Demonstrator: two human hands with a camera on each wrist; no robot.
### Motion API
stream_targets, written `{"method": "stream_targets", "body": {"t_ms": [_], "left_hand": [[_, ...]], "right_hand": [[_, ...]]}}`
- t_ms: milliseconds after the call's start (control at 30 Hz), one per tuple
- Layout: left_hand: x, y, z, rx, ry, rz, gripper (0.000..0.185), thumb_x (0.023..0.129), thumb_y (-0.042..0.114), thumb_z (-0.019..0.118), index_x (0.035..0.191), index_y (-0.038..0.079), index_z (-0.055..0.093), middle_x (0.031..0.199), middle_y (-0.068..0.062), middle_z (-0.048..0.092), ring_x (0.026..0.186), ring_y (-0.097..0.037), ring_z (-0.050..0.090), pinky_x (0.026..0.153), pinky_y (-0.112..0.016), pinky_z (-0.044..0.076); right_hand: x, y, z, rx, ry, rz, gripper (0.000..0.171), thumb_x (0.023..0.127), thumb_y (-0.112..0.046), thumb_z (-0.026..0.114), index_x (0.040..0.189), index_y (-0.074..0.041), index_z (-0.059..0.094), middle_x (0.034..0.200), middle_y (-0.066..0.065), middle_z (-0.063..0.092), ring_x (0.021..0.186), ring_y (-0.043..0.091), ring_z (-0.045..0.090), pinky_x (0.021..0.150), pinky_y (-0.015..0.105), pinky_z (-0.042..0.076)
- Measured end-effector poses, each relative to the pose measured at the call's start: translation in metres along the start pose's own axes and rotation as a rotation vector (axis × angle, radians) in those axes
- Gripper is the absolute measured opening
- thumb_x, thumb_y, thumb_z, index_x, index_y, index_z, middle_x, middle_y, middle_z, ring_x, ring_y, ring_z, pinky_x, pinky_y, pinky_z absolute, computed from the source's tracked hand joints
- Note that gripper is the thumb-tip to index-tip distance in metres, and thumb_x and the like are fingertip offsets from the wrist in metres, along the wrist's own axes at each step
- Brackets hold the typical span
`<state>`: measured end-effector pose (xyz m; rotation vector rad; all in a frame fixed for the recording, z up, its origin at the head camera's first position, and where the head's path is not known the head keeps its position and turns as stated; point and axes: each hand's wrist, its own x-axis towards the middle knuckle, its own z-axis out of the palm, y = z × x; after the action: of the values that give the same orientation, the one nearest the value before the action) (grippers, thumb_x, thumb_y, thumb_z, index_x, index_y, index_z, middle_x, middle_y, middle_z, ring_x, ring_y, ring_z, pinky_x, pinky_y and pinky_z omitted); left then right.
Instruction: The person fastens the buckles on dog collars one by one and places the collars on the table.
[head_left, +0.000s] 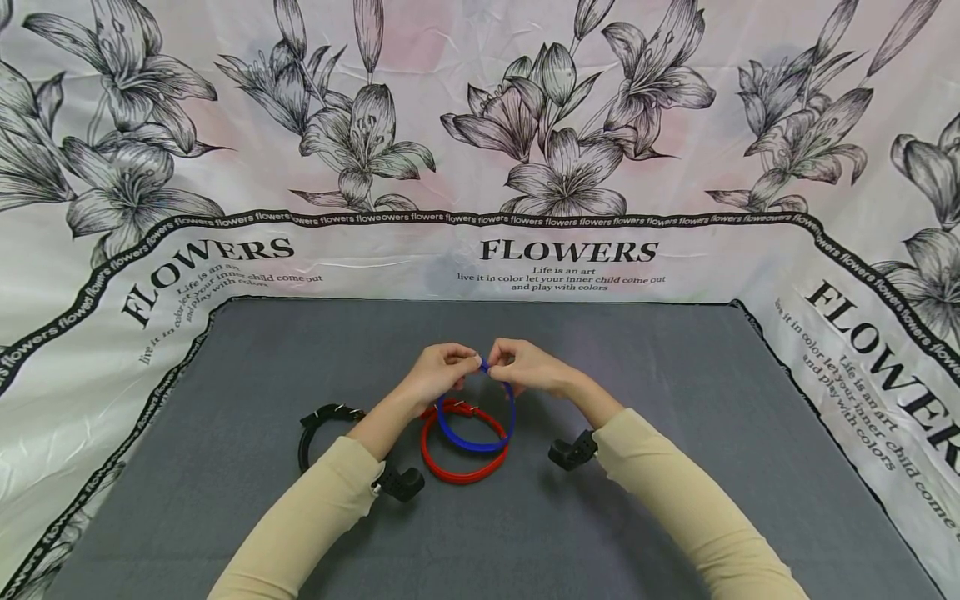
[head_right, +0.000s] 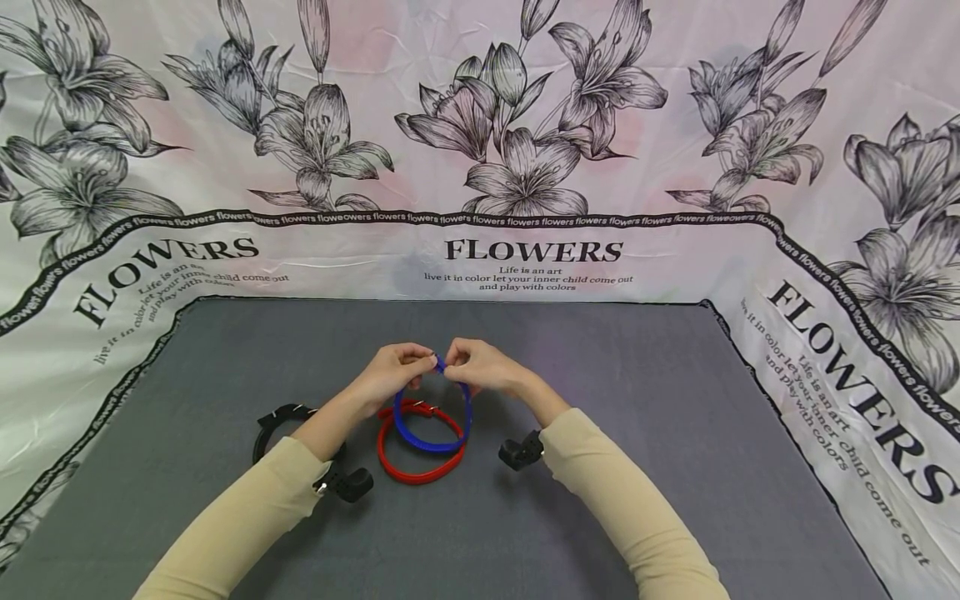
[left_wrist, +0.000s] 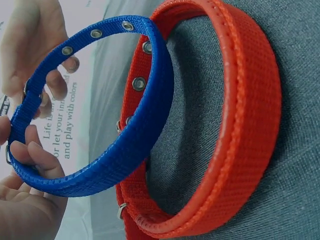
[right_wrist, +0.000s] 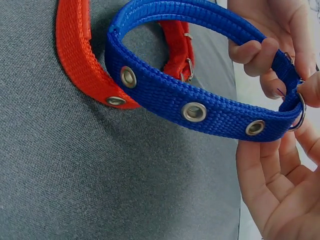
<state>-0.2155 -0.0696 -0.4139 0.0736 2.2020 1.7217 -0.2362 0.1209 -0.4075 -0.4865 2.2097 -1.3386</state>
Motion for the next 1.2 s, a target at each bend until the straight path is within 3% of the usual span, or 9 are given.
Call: {"method": "stream_targets", "body": {"t_ms": [200, 467, 733, 1000, 1200], "left_hand": [[0.003, -0.001, -0.003, -0.005, -0.008, -0.009, 0.026, 0.087, 0.023, 0.065, 0.108, 0.008, 0.065, 0.093, -0.007, 0.065, 0.059, -0.012, 0.049, 0.068, -0.034, 0.045], [0.002, 0.0, -0.004, -0.013, -0.017, -0.034, 0.029, 0.087, 0.023, 0.065, 0.11, 0.006, 0.064, 0.095, -0.009, 0.062, 0.062, -0.012, 0.051, 0.067, -0.031, 0.047], [0.004, 0.001, -0.004, -0.07, 0.029, -0.041, 0.022, 0.088, 0.028, 0.063, 0.101, 0.011, 0.066, 0.1, -0.016, 0.06, 0.065, -0.015, 0.056, 0.072, -0.034, 0.052], [0.002, 0.0, -0.005, -0.142, 0.083, -0.029, 0.026, 0.09, 0.025, 0.06, 0.108, 0.006, 0.063, 0.092, -0.008, 0.06, 0.069, -0.017, 0.06, 0.062, -0.024, 0.053], [0.003, -0.001, -0.006, -0.19, 0.13, -0.014, 0.028, 0.093, 0.027, 0.055, 0.111, 0.006, 0.058, 0.096, -0.009, 0.062, 0.081, -0.027, 0.064, 0.063, -0.026, 0.055]], "right_hand": [[0.0, 0.002, 0.001, -0.006, 0.033, -0.025, 0.013, 0.087, -0.019, 0.057, 0.096, -0.01, 0.055, 0.095, 0.027, 0.053, 0.07, 0.035, 0.06, 0.066, 0.05, 0.052], [0.001, 0.005, 0.002, -0.011, 0.04, -0.05, 0.022, 0.091, -0.025, 0.058, 0.104, -0.008, 0.056, 0.099, 0.024, 0.055, 0.077, 0.043, 0.058, 0.069, 0.051, 0.051], [-0.002, -0.003, 0.003, -0.014, 0.034, -0.041, 0.023, 0.093, -0.021, 0.055, 0.109, -0.004, 0.056, 0.094, 0.013, 0.056, 0.068, 0.027, 0.059, 0.072, 0.055, 0.05], [-0.017, -0.024, 0.008, -0.021, 0.03, -0.024, 0.026, 0.093, -0.019, 0.055, 0.112, -0.001, 0.054, 0.101, 0.018, 0.054, 0.095, 0.042, 0.055, 0.075, 0.051, 0.051], [-0.018, -0.021, 0.01, 0.0, 0.027, -0.026, 0.026, 0.093, -0.018, 0.054, 0.112, 0.0, 0.054, 0.107, 0.028, 0.051, 0.095, 0.038, 0.056, 0.075, 0.052, 0.051]]}}
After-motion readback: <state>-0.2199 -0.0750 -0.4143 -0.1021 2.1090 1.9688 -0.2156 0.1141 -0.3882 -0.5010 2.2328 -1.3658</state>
